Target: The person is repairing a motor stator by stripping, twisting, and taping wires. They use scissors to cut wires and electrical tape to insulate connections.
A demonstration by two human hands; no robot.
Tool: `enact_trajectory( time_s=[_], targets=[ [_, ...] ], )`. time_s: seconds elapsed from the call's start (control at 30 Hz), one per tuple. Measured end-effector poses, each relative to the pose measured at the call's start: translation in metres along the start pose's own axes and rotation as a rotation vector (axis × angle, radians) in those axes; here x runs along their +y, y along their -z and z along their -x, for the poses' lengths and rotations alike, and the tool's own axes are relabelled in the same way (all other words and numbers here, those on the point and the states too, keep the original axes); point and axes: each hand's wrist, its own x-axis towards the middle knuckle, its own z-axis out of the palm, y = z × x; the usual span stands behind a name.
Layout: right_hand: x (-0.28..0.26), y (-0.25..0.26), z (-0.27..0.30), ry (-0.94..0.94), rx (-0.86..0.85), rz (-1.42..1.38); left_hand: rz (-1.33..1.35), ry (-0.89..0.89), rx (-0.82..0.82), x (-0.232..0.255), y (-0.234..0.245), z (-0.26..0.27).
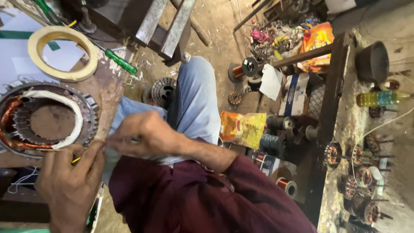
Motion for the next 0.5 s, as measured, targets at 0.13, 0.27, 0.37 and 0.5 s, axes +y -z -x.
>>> enact_trajectory(
  time_s=[0.13, 0.27, 0.37, 0.5],
  targets=[
    [0.0000, 0.0025, -0.0059, -0.081, -0.128, 0.087, -0.006, 0.003, 0.005, -0.0004, 0.0022, -0.0046],
    [0.0005, 0.0000, 0.0004, -0.058, -0.029, 0.016, 0.034, 0.022, -0.018, -0.0004, -0.0001, 0.0011],
    [0.0036, 0.0015, -0.0032, -0.005, -0.122, 0.028, 0.025, 0.015, 0.021, -0.0007, -0.0003, -0.0009],
    [0.0066, -0.0038, 0.0034, -0.017, -0.021, -0.031, 0.042, 0.027, -0.016, -0.0016, -0.0009, 0.0035]
  ],
)
